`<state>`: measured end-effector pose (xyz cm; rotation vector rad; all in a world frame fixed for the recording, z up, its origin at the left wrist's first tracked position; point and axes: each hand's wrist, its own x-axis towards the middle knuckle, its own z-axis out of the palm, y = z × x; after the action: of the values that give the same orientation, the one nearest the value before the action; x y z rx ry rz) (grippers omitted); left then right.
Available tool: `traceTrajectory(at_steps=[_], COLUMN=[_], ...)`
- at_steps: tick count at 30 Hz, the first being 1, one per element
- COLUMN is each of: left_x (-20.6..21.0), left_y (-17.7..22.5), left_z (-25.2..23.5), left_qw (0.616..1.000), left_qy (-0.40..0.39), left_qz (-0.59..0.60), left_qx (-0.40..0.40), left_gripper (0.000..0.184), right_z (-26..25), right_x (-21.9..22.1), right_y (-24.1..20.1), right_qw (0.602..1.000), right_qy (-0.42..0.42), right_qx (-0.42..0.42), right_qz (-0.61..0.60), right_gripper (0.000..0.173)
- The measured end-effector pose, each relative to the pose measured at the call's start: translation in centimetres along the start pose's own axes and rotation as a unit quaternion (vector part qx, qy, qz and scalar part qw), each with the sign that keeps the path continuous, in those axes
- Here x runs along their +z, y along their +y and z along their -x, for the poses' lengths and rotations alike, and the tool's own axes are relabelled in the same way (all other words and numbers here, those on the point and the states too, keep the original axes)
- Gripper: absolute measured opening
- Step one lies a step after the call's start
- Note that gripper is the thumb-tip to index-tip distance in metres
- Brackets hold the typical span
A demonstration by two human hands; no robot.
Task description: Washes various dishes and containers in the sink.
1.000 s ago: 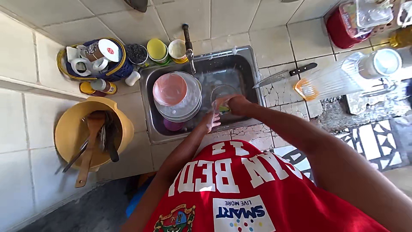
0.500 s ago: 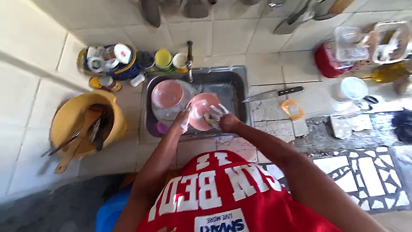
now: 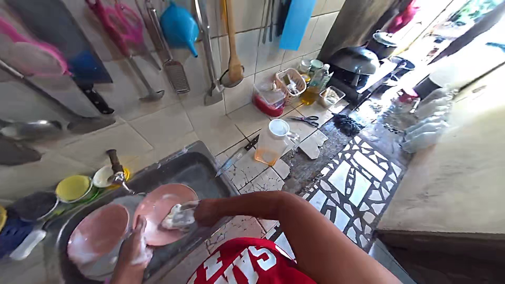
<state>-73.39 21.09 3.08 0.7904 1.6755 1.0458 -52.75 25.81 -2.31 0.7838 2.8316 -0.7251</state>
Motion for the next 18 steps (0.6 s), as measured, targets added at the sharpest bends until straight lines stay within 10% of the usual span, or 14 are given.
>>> traceTrajectory(at_steps=[7,13,18], left_x=[-0.2,2.1,0.0], left_y=[1.2,0.2,-0.7], left_z=[-1.0,0.3,-1.3], left_qw=[0.998,0.992,0.992], left_qy=[0.029,0.090,0.067], left_qz=[0.003,-0.074,0.106], left_qx=[0.057,0.055,-0.007], left_gripper=[0.053,0.051,0.053], right_z=[-3.1,-5.0,-3.8], right_x=[1.2,0.5,2.5], right_y=[0.2,-9.0,-3.6], right_qw=[0.965,0.925,0.987], right_qy=[0.258,0.236,0.102], right_qx=[0.035,0.097,0.061], right_qz=[-0.006,-0.281,-0.110], right_gripper=[0.037,0.035,0.019])
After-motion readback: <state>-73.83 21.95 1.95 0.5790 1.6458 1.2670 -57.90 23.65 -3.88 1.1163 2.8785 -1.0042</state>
